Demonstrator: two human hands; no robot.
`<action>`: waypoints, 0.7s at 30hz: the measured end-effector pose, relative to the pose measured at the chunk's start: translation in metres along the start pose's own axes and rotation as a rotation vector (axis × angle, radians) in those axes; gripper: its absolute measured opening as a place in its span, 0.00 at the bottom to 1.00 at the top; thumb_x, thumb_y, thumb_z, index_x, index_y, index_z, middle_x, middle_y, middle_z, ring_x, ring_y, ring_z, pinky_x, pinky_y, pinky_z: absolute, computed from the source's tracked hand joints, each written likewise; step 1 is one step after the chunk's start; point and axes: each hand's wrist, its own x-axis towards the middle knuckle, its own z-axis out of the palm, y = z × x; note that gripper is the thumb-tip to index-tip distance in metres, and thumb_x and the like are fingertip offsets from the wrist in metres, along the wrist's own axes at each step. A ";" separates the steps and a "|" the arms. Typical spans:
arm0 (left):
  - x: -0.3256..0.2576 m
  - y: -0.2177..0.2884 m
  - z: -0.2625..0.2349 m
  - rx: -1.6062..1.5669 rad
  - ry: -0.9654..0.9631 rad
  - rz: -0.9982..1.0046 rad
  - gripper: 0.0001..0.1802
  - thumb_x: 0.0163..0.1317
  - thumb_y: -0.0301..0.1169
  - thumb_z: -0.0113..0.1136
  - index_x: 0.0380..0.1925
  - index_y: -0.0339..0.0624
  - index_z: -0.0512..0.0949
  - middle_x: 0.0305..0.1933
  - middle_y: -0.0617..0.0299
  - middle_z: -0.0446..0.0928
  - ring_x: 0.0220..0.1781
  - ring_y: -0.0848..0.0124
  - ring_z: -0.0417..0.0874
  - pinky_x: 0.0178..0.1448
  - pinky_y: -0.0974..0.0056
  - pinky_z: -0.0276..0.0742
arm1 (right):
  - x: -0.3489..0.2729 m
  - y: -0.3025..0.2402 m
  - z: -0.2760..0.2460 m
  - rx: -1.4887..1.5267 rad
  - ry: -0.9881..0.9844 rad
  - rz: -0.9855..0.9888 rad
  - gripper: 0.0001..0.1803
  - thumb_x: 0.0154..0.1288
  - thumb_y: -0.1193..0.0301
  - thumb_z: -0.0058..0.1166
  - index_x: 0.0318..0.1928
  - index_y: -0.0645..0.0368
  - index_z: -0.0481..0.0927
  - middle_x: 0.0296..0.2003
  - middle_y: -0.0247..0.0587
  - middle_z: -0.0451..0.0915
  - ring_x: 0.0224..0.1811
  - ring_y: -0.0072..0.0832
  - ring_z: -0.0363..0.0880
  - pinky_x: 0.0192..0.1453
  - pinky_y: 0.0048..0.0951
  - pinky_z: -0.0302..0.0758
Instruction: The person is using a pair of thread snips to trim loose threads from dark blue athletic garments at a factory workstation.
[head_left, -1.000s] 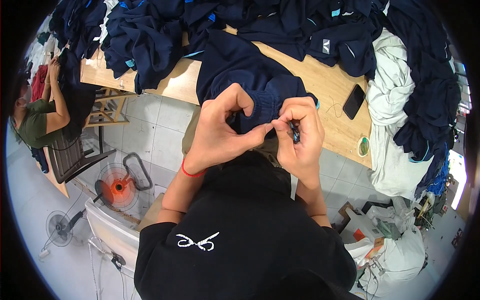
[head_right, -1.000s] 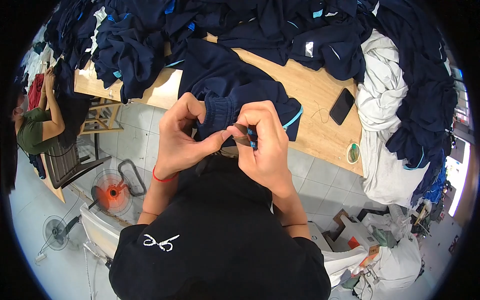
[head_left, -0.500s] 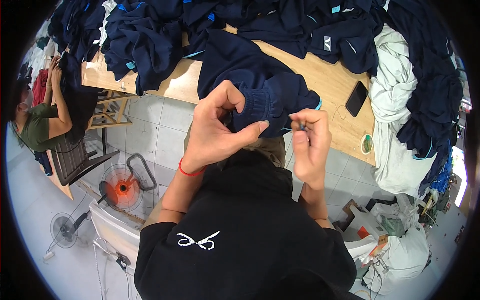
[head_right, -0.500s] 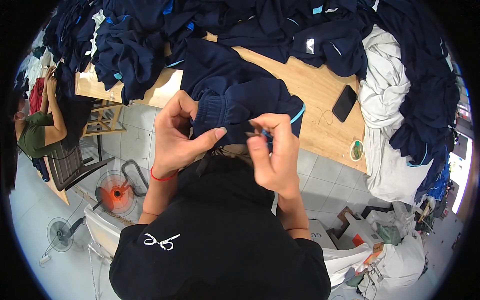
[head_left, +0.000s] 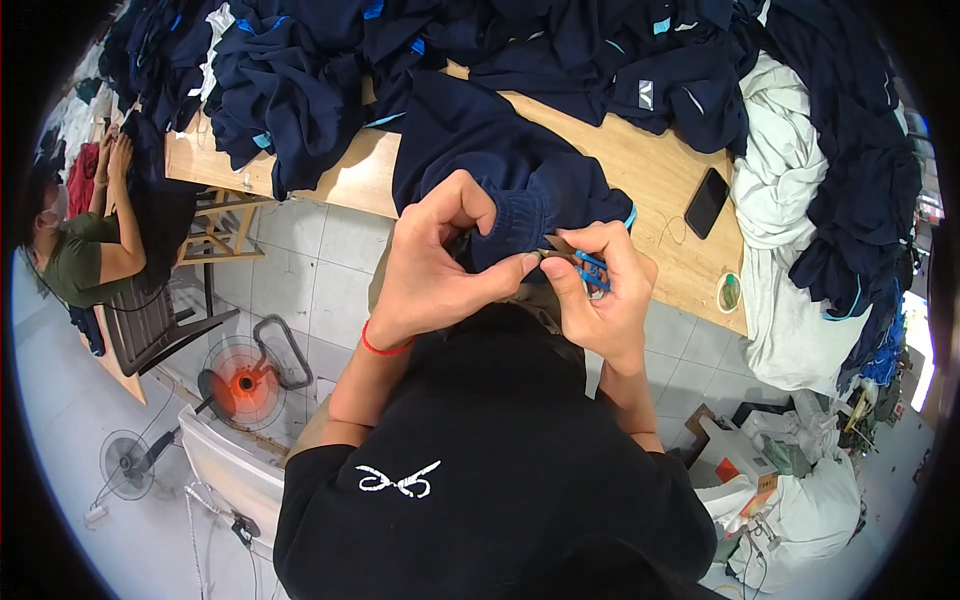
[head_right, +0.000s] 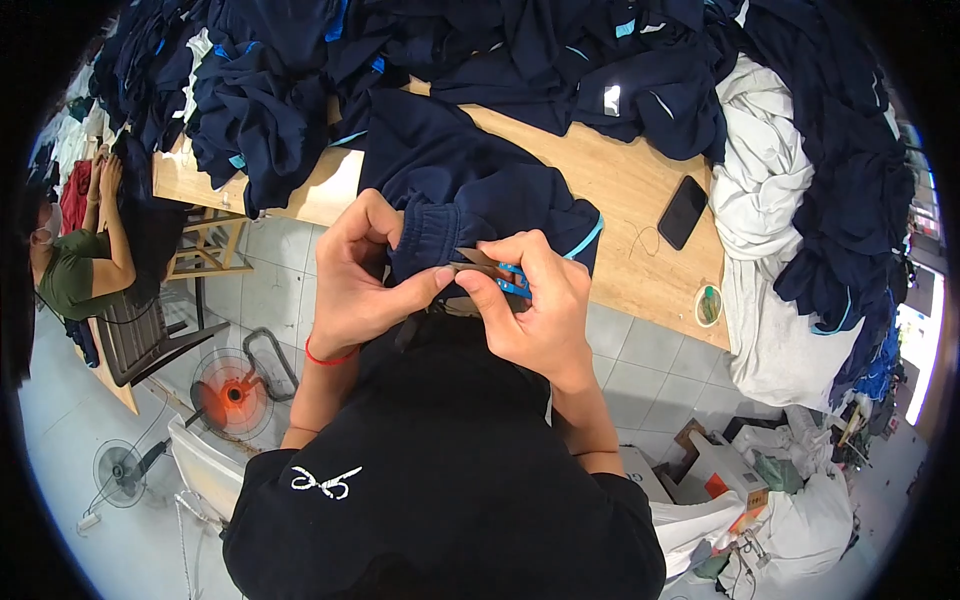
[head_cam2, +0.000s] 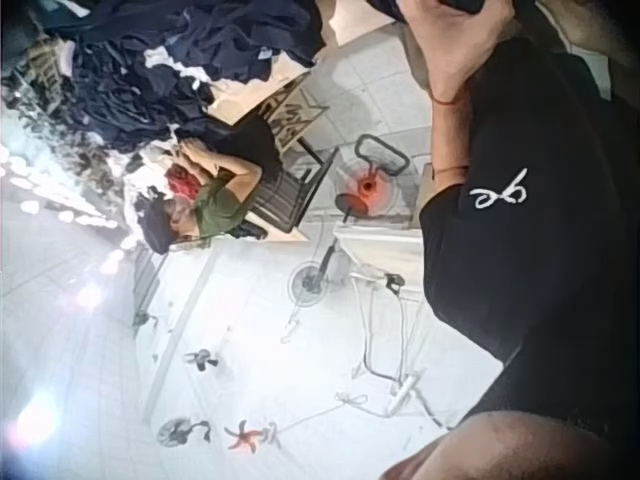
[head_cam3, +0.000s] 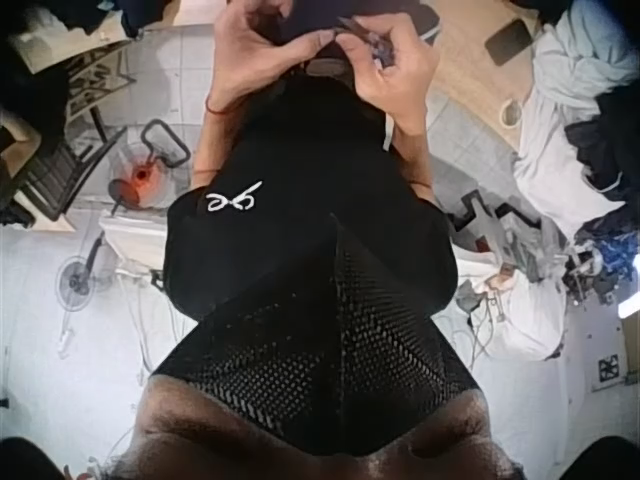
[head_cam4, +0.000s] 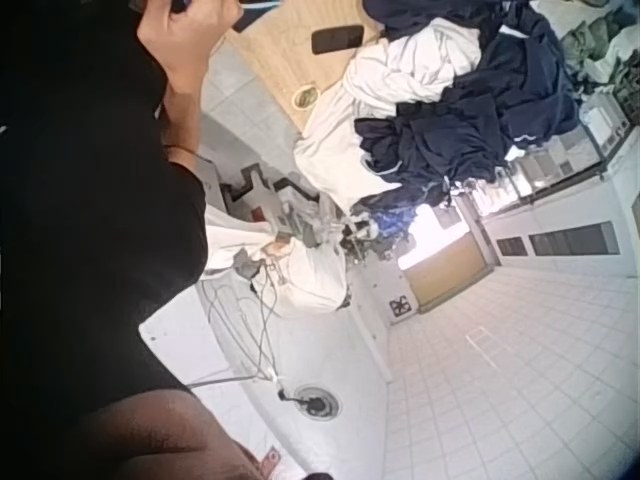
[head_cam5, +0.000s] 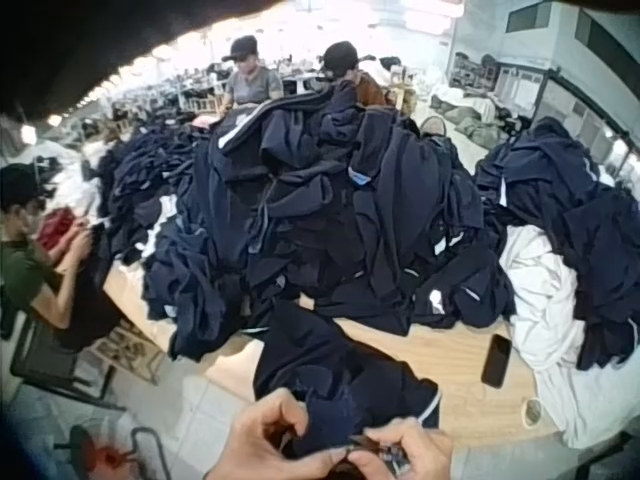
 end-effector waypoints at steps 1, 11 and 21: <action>0.000 0.001 0.001 -0.019 0.008 -0.002 0.24 0.51 0.25 0.83 0.31 0.43 0.70 0.32 0.73 0.67 0.30 0.87 0.62 0.30 0.74 0.55 | 0.000 0.000 0.001 0.002 0.002 -0.003 0.16 0.65 0.71 0.78 0.42 0.67 0.83 0.31 0.42 0.87 0.29 0.25 0.88 0.35 0.23 0.81; -0.004 0.003 0.002 0.009 0.008 0.038 0.25 0.51 0.25 0.84 0.31 0.44 0.69 0.31 0.73 0.67 0.30 0.87 0.62 0.29 0.74 0.55 | -0.008 0.000 0.001 -0.009 0.055 -0.049 0.15 0.63 0.72 0.79 0.41 0.66 0.84 0.28 0.42 0.87 0.27 0.26 0.88 0.33 0.23 0.79; -0.006 0.005 0.005 -0.018 0.024 0.037 0.24 0.51 0.25 0.83 0.31 0.43 0.70 0.31 0.73 0.67 0.30 0.87 0.62 0.29 0.74 0.55 | -0.005 -0.004 0.001 -0.049 0.051 -0.060 0.15 0.63 0.72 0.79 0.40 0.66 0.84 0.28 0.42 0.88 0.28 0.27 0.89 0.33 0.23 0.80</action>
